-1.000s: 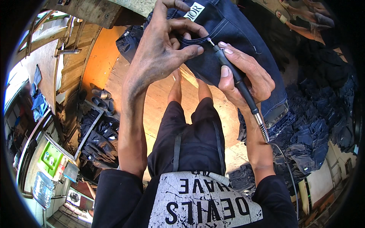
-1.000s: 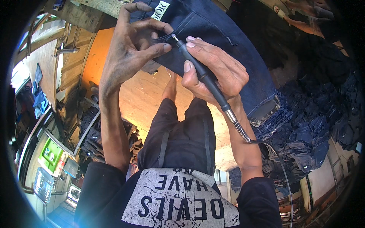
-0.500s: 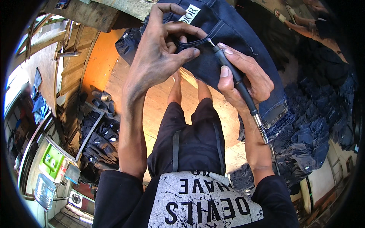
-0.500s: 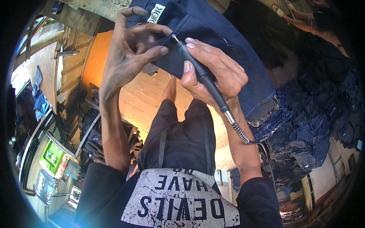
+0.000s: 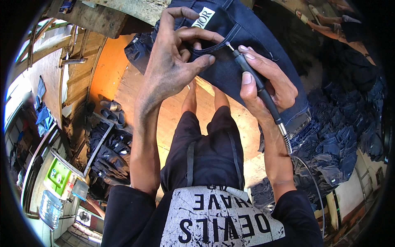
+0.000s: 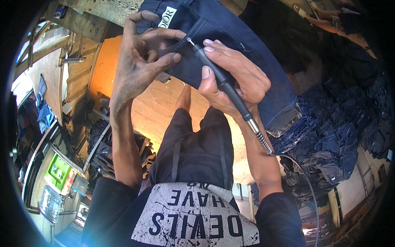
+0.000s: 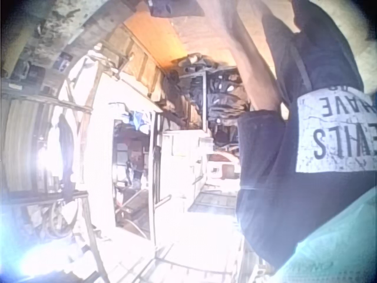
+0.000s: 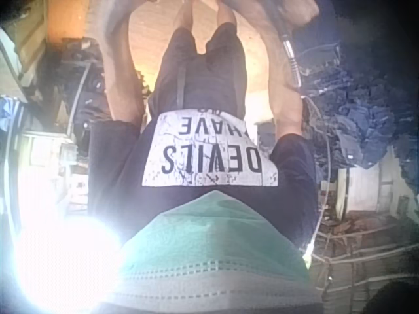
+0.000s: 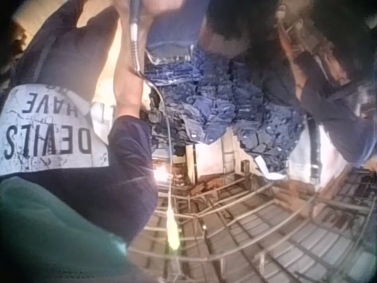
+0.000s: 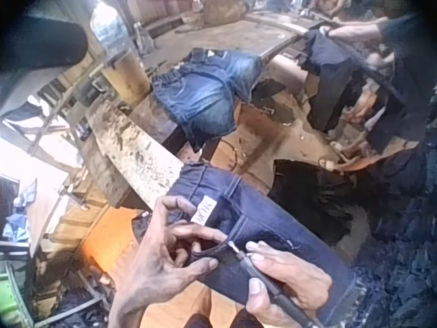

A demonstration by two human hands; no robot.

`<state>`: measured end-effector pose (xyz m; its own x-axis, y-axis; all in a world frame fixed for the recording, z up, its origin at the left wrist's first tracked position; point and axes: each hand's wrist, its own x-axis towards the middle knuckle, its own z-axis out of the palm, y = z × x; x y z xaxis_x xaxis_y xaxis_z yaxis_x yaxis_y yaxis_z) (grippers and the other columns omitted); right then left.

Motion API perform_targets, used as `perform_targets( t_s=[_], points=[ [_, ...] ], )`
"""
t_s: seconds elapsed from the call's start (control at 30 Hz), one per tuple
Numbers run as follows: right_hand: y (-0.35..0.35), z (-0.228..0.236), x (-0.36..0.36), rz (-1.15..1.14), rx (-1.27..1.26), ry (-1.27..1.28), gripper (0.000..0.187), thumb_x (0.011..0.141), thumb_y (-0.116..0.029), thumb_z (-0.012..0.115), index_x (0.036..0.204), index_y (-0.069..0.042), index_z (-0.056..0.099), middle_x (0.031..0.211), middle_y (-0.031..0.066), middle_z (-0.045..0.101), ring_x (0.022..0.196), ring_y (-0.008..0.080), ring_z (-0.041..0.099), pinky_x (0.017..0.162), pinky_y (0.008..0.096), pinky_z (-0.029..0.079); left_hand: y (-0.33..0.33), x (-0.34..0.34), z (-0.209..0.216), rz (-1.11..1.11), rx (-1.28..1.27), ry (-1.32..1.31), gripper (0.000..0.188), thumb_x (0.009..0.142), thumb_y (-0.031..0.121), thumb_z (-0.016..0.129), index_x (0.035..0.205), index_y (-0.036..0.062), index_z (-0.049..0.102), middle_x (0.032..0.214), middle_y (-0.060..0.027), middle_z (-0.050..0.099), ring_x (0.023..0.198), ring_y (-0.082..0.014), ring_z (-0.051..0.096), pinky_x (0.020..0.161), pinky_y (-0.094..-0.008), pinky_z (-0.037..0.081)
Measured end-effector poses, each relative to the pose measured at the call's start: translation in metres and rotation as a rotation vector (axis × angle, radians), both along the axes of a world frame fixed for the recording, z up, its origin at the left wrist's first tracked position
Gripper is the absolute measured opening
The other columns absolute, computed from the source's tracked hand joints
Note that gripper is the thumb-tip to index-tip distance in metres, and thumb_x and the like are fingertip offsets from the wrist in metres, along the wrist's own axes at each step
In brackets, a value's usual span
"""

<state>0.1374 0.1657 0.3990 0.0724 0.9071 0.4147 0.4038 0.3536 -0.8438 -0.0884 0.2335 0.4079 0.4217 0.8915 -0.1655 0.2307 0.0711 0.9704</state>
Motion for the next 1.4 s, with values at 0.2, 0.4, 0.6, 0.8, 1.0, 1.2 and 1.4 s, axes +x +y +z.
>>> perform_targets(
  t_s=[0.2, 0.4, 0.6, 0.8, 1.0, 1.2, 1.4],
  points=[
    [-0.001, -0.004, 0.003, 0.017, -0.019, -0.025, 0.031, 0.081, -0.006, 0.078, 0.111, 0.002, 0.082, 0.108, 0.0211, 0.084, 0.104, 0.0330, 0.083, 0.095, 0.0400, 0.067, -0.001, 0.001, 0.001, 0.055, -0.083, -0.069, 0.079, 0.087, -0.009, 0.083, 0.144, 0.0060, 0.031, 0.120, -0.0184, 0.080, 0.068, -0.0070, 0.071, 0.053, -0.0204, 0.063],
    [-0.001, -0.003, 0.001, -0.003, -0.047, 0.000, 0.031, 0.081, -0.004, 0.078, 0.111, 0.001, 0.082, 0.109, 0.0205, 0.084, 0.103, 0.0315, 0.084, 0.094, 0.0395, 0.067, 0.000, -0.001, 0.001, 0.033, -0.047, -0.015, 0.080, 0.086, -0.009, 0.084, 0.144, 0.0055, 0.031, 0.120, -0.0174, 0.081, 0.067, -0.0061, 0.071, 0.054, -0.0195, 0.063],
    [-0.002, 0.004, 0.000, -0.034, -0.117, 0.012, 0.030, 0.081, 0.000, 0.076, 0.111, 0.002, 0.081, 0.108, 0.0212, 0.084, 0.101, 0.0312, 0.084, 0.093, 0.0379, 0.068, -0.001, 0.000, -0.002, 0.012, 0.003, -0.007, 0.080, 0.086, -0.010, 0.082, 0.145, 0.0054, 0.030, 0.121, -0.0180, 0.081, 0.071, -0.0084, 0.074, 0.055, -0.0199, 0.064],
    [-0.004, 0.005, 0.001, -0.042, -0.146, -0.004, 0.029, 0.087, -0.004, 0.075, 0.115, 0.003, 0.079, 0.112, 0.0216, 0.083, 0.102, 0.0291, 0.083, 0.093, 0.0364, 0.066, -0.001, 0.002, -0.001, -0.009, 0.003, 0.009, 0.078, 0.088, -0.011, 0.080, 0.145, 0.0056, 0.031, 0.125, -0.0194, 0.080, 0.086, -0.0154, 0.080, 0.058, -0.0201, 0.065],
    [-0.005, 0.007, 0.002, -0.055, -0.170, -0.024, 0.028, 0.093, -0.010, 0.075, 0.118, 0.004, 0.078, 0.114, 0.0210, 0.082, 0.102, 0.0263, 0.082, 0.091, 0.0345, 0.065, -0.002, 0.003, 0.002, -0.026, -0.025, -0.025, 0.074, 0.089, -0.013, 0.078, 0.144, 0.0062, 0.031, 0.128, -0.0204, 0.078, 0.091, -0.0175, 0.081, 0.065, -0.0216, 0.066],
    [-0.005, 0.010, 0.002, -0.077, -0.188, -0.072, 0.030, 0.099, -0.018, 0.076, 0.122, 0.002, 0.077, 0.115, 0.0194, 0.082, 0.102, 0.0238, 0.081, 0.092, 0.0330, 0.064, -0.005, 0.009, 0.002, 0.088, -0.149, -0.107, 0.071, 0.080, -0.017, 0.074, 0.139, 0.0060, 0.041, 0.123, -0.0070, 0.083, 0.082, -0.0123, 0.055, 0.071, -0.0205, 0.051],
    [-0.002, 0.016, -0.002, -0.158, -0.216, -0.051, 0.029, 0.083, -0.004, 0.076, 0.111, 0.002, 0.081, 0.103, 0.0185, 0.084, 0.089, 0.0273, 0.083, 0.081, 0.0332, 0.066, -0.006, 0.009, 0.004, 0.076, -0.138, -0.110, 0.071, 0.080, -0.015, 0.074, 0.139, 0.0066, 0.042, 0.124, -0.0048, 0.083, 0.081, -0.0124, 0.056, 0.068, -0.0206, 0.050]
  ],
)
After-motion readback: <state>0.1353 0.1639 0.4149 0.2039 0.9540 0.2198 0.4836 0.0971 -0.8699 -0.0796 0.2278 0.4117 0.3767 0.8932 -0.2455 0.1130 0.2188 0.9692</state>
